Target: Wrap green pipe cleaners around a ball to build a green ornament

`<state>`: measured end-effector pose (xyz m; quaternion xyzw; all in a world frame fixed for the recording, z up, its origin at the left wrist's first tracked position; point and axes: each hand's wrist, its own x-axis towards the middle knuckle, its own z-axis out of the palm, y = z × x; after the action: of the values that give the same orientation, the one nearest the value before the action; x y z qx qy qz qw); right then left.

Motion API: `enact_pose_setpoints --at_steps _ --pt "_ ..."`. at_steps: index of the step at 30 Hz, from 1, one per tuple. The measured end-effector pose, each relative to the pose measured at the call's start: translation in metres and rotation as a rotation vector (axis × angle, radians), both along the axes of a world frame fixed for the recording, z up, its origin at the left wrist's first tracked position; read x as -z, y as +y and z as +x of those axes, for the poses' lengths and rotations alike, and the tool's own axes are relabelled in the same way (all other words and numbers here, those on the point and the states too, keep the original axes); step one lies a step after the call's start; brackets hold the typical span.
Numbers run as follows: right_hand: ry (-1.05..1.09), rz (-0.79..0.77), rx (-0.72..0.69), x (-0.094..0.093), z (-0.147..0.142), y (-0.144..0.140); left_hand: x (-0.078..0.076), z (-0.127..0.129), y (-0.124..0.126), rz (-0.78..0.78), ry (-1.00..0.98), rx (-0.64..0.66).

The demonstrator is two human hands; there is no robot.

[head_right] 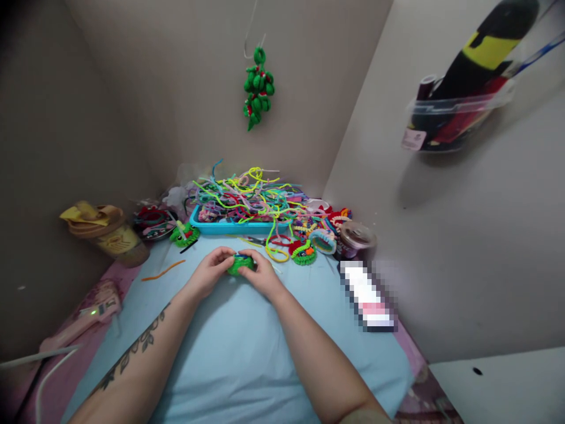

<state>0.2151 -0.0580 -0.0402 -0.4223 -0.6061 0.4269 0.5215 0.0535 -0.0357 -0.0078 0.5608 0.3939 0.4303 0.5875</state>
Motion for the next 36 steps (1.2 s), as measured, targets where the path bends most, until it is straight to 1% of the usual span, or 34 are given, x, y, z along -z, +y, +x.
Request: enact_pose_setpoints --at_steps 2,4,7,11,16,22,25,28,33,36 --pt "0.021 -0.04 0.015 0.002 -0.001 0.0 0.0 -0.002 0.002 0.103 0.084 -0.039" --pt "0.033 -0.064 0.034 0.003 -0.001 0.0 0.0 -0.003 0.002 0.156 0.184 -0.06" --pt "0.029 -0.064 0.07 0.004 0.0 0.001 -0.001 -0.003 0.002 0.159 0.277 -0.058" --pt "0.02 -0.036 0.098 0.002 0.001 0.003 -0.005 -0.004 0.001 0.157 0.306 -0.044" --pt "0.081 -0.046 0.032 -0.002 0.001 0.002 -0.008 -0.006 0.001 0.105 0.251 -0.04" --pt "0.186 -0.069 0.066 -0.004 0.006 0.004 -0.004 -0.005 0.002 -0.034 0.065 -0.015" --pt "0.254 -0.109 0.027 -0.006 0.009 0.005 -0.003 -0.004 0.002 -0.089 0.001 0.002" --pt "0.311 -0.181 0.006 -0.006 0.01 0.006 -0.004 -0.001 0.0 -0.085 0.01 0.01" --pt "0.47 -0.243 0.063 -0.002 0.009 0.005 -0.006 0.003 -0.005 -0.08 0.055 0.072" --pt "0.498 -0.28 0.025 -0.001 0.008 0.003 -0.004 0.002 -0.005 -0.12 0.053 0.073"
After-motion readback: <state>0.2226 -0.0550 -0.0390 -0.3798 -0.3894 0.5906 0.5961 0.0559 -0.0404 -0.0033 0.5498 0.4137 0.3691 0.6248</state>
